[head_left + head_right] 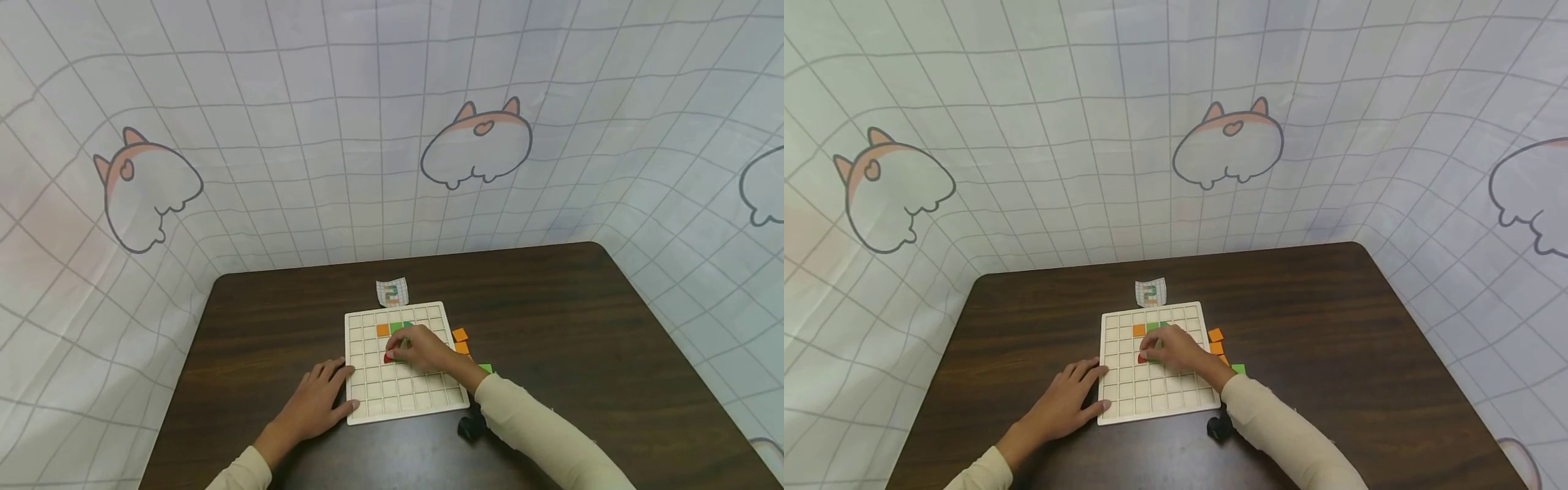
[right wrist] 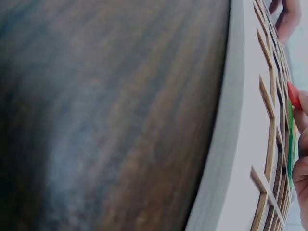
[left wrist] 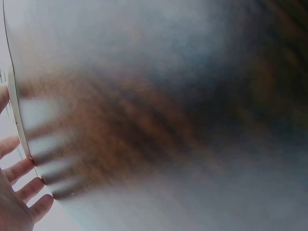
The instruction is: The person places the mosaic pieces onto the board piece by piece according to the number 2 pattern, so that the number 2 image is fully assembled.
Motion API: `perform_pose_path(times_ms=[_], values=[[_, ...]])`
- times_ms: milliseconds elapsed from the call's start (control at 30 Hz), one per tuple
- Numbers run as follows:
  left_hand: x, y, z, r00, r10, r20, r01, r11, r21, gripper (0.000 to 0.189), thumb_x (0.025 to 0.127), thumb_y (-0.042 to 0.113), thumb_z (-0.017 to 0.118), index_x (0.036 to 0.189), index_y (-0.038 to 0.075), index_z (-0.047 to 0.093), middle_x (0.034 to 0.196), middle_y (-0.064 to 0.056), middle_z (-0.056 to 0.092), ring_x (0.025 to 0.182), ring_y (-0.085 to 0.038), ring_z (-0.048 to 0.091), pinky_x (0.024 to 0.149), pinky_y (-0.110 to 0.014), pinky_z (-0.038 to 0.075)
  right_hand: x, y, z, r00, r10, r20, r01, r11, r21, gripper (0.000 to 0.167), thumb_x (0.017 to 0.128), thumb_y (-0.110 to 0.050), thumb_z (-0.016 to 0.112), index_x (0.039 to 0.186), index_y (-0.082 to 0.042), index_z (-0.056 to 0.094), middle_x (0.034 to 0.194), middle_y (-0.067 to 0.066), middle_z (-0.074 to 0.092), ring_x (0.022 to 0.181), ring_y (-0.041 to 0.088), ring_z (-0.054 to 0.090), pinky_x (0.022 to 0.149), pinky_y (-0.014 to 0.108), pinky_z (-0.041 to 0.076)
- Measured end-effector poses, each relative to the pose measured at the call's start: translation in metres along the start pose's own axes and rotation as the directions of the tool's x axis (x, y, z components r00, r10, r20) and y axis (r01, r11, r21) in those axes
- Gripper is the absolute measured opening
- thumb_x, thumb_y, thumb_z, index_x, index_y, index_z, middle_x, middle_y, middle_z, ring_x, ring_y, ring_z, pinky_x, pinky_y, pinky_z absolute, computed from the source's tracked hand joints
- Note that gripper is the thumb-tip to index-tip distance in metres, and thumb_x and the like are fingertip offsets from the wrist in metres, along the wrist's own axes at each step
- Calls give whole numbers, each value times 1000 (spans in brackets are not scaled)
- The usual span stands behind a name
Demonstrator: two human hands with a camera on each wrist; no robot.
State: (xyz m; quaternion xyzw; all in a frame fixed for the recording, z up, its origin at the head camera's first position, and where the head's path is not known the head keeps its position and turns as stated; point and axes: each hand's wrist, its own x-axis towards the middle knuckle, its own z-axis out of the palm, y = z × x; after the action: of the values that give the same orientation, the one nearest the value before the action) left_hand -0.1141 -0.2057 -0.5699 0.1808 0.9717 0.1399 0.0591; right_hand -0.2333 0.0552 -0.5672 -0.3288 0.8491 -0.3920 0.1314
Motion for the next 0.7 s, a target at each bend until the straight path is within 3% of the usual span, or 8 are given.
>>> perform_pose_path(times_ms=[233, 400, 567, 700], values=[[-1, 1, 0, 1000, 4, -9, -4, 1000, -10, 64, 97, 56, 58, 147, 17, 49, 153, -13, 43, 137, -37, 44, 105, -59, 39, -1, -6, 2, 996, -90, 22, 92, 982, -164, 10, 94, -25, 73, 100, -20, 79, 100, -8, 72, 94, 9, 64, 84, 30, 51], [-1, 0, 1, 1000, 6, -7, -6, 1000, -6, 65, 96, 57, 58, 147, 17, 48, 153, -13, 43, 137, -37, 44, 105, -59, 39, -2, -6, 3, 993, -109, 49, 118, 952, -281, 19, 94, -29, 73, 109, -19, 79, 102, -6, 67, 90, 9, 60, 77, 26, 49], [0, -1, 1, 1000, 8, -9, -8, 1000, 5, 66, 96, 58, 57, 148, 18, 48, 153, -13, 43, 137, -36, 44, 105, -59, 40, -3, -6, 4, 993, -108, 51, 119, 946, -302, 26, 94, -33, 72, 116, -19, 77, 105, -5, 63, 86, 8, 56, 73, 23, 47], [0, -2, 2, 1000, 13, -13, -13, 1000, 6, 66, 97, 58, 57, 148, 17, 47, 153, -12, 43, 137, -35, 43, 105, -58, 40, -2, -5, 4, 990, -124, 59, 137, 944, -300, 23, 94, -32, 72, 113, -20, 77, 105, -5, 62, 88, 8, 57, 74, 24, 48]])
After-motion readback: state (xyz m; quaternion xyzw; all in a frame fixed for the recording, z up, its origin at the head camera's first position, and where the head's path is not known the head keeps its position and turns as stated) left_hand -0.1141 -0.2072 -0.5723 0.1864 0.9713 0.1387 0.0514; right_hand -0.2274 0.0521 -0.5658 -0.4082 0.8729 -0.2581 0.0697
